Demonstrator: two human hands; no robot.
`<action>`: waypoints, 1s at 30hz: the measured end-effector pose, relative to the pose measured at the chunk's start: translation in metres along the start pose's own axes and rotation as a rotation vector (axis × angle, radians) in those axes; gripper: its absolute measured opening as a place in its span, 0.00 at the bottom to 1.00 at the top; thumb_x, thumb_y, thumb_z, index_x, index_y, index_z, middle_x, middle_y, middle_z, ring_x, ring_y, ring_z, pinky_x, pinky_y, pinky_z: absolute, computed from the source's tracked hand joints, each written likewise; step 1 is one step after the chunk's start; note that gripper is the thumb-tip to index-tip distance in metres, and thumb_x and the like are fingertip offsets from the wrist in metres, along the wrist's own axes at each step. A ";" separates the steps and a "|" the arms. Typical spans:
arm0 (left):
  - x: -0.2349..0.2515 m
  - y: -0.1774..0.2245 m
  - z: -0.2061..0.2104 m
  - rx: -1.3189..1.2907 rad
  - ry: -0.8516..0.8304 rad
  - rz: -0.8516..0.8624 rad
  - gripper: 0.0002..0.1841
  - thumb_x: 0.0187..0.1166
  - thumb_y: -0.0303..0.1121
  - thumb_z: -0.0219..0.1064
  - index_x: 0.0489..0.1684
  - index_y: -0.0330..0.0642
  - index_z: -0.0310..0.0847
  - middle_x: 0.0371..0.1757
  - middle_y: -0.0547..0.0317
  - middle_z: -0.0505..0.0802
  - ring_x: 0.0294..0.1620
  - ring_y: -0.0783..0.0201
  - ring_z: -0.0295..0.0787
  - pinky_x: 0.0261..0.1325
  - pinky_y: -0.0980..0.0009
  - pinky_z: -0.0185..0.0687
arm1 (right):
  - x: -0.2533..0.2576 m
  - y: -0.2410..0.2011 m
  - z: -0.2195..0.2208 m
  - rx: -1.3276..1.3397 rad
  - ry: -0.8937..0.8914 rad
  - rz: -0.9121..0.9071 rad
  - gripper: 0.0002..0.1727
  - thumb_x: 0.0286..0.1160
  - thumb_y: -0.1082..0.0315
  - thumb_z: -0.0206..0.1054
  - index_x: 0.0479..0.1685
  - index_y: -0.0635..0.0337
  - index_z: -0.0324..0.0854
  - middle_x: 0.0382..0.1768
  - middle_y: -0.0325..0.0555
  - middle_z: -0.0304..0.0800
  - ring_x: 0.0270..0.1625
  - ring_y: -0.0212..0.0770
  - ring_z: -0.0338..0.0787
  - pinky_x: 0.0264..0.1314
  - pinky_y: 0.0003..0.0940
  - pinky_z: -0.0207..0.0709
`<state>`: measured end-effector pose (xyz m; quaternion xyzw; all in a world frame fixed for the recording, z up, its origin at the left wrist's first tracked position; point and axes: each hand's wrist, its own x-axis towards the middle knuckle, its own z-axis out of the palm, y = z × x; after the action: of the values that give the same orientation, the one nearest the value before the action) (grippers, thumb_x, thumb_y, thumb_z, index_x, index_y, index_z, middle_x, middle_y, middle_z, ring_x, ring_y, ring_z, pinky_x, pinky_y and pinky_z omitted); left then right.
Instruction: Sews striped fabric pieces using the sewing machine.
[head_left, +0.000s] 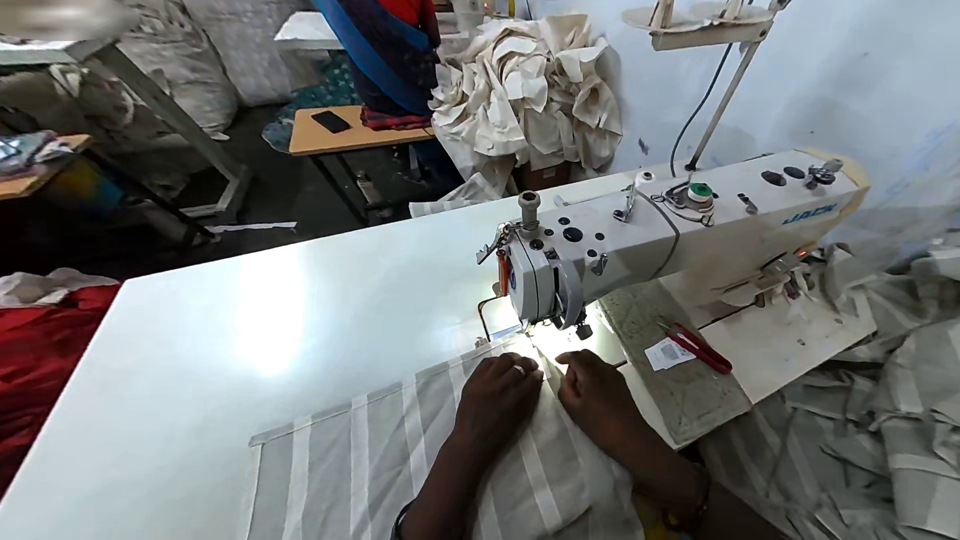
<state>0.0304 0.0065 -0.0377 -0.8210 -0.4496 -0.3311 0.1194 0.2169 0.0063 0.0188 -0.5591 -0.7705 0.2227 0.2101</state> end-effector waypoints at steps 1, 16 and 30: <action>0.002 -0.002 0.002 0.007 0.002 -0.014 0.13 0.79 0.36 0.62 0.34 0.51 0.96 0.43 0.64 0.97 0.51 0.61 0.93 0.53 0.64 0.87 | 0.001 0.000 -0.001 0.005 0.027 -0.013 0.15 0.71 0.71 0.67 0.55 0.65 0.89 0.37 0.51 0.90 0.35 0.46 0.90 0.42 0.42 0.86; 0.024 -0.032 0.009 -0.017 -0.094 -0.139 0.13 0.75 0.40 0.64 0.37 0.48 0.96 0.47 0.61 0.97 0.53 0.58 0.94 0.53 0.56 0.89 | 0.015 0.004 0.020 -0.223 -0.091 -0.088 0.16 0.79 0.66 0.61 0.58 0.55 0.92 0.42 0.53 0.89 0.46 0.51 0.92 0.46 0.45 0.87; 0.131 -0.089 -0.001 -0.362 -0.717 -0.803 0.16 0.83 0.46 0.64 0.47 0.44 0.91 0.51 0.45 0.94 0.58 0.42 0.89 0.55 0.35 0.78 | -0.016 0.180 -0.115 -0.411 0.063 0.181 0.21 0.76 0.57 0.72 0.60 0.62 0.90 0.54 0.66 0.90 0.58 0.66 0.90 0.61 0.67 0.80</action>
<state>0.0065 0.1427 0.0390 -0.6540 -0.6751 -0.1226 -0.3186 0.4255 0.0532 0.0065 -0.6636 -0.7395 0.0615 0.0946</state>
